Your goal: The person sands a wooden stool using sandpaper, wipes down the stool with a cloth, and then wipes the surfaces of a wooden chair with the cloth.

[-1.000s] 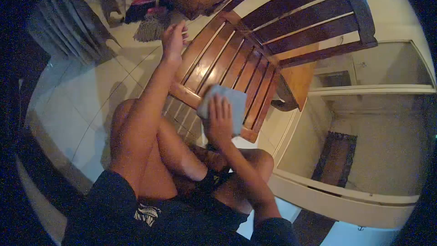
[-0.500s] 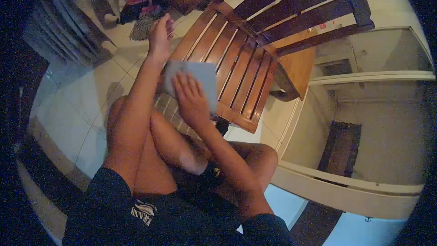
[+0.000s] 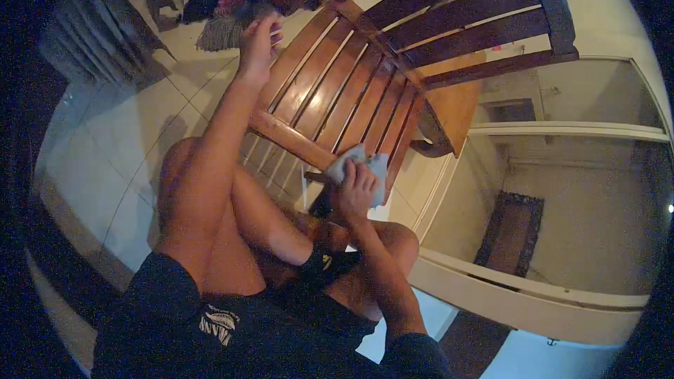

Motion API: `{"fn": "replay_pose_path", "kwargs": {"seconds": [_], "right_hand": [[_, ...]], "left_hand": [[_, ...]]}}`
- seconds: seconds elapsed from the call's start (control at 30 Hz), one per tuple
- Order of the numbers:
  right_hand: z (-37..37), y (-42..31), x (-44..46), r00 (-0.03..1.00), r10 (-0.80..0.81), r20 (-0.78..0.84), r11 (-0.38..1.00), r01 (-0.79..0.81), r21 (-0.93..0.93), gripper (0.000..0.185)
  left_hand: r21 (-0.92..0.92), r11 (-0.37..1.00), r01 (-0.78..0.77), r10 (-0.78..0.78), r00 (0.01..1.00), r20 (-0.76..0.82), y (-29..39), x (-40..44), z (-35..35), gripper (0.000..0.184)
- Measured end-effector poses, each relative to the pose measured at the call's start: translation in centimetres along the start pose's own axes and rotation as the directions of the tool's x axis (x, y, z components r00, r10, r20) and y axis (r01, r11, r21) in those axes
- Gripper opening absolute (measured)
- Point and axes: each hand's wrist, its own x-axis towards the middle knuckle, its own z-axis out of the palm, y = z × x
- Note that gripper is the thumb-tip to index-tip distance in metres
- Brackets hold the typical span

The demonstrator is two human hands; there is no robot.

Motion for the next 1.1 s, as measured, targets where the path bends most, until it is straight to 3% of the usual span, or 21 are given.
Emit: {"fn": "replay_pose_path", "kwargs": {"seconds": [0.17,0.23,0.43,0.5,0.6,0.73,0.8,0.93,1.03,1.1], "right_hand": [[0.2,-6.4,4.3,0.997,-0.074,-0.026,0.995,0.076,0.063,0.068],[1.3,-9.1,6.1,0.994,-0.108,0.009,0.994,0.108,0.002,0.066],[1.9,-18.0,11.8,0.981,-0.167,-0.098,0.986,0.169,0.010,0.048],[1.4,-18.0,12.5,0.982,-0.153,-0.112,0.987,0.158,0.033,0.045],[0.3,-15.6,11.8,0.917,-0.336,-0.214,0.927,0.362,0.096,0.052],[-0.6,-10.3,8.1,0.965,-0.197,-0.172,0.952,0.230,0.201,0.058],[-1.9,-7.1,5.5,0.985,-0.162,-0.052,0.961,0.169,0.221,0.059],[-4.1,-2.2,0.5,1.000,-0.023,0.006,0.952,0.020,0.305,0.061],[-2.6,0.9,-1.7,0.991,0.130,0.030,0.934,-0.132,0.331,0.064],[-1.9,2.0,-1.9,0.966,0.252,0.048,0.939,-0.257,0.230,0.067]], "left_hand": [[0.030,0.999,0.029,-0.029,0.999,0.028,-0.1,-0.2,0.0,0.023],[0.016,1.000,0.014,-0.014,1.000,0.026,-0.2,-0.3,0.0,0.022],[0.060,0.998,0.023,-0.028,0.996,0.088,-0.6,1.0,-0.8,0.023],[0.071,0.997,0.043,-0.048,0.996,0.081,-0.5,1.2,-1.0,0.025],[0.066,0.996,0.055,-0.063,0.990,0.125,-0.9,1.4,-2.0,0.026],[0.148,0.984,0.103,-0.124,0.983,0.138,-1.6,2.8,-2.8,0.026],[0.132,0.985,0.109,-0.125,0.986,0.113,-1.8,3.2,-3.0,0.026],[0.153,0.983,0.102,-0.134,0.966,0.219,-3.1,3.8,-3.7,0.026],[0.239,0.969,-0.052,-0.015,0.963,0.270,-4.6,3.7,-3.8,0.026],[0.364,0.884,-0.294,0.163,0.923,0.350,-5.2,3.7,-3.6,0.025]]}}
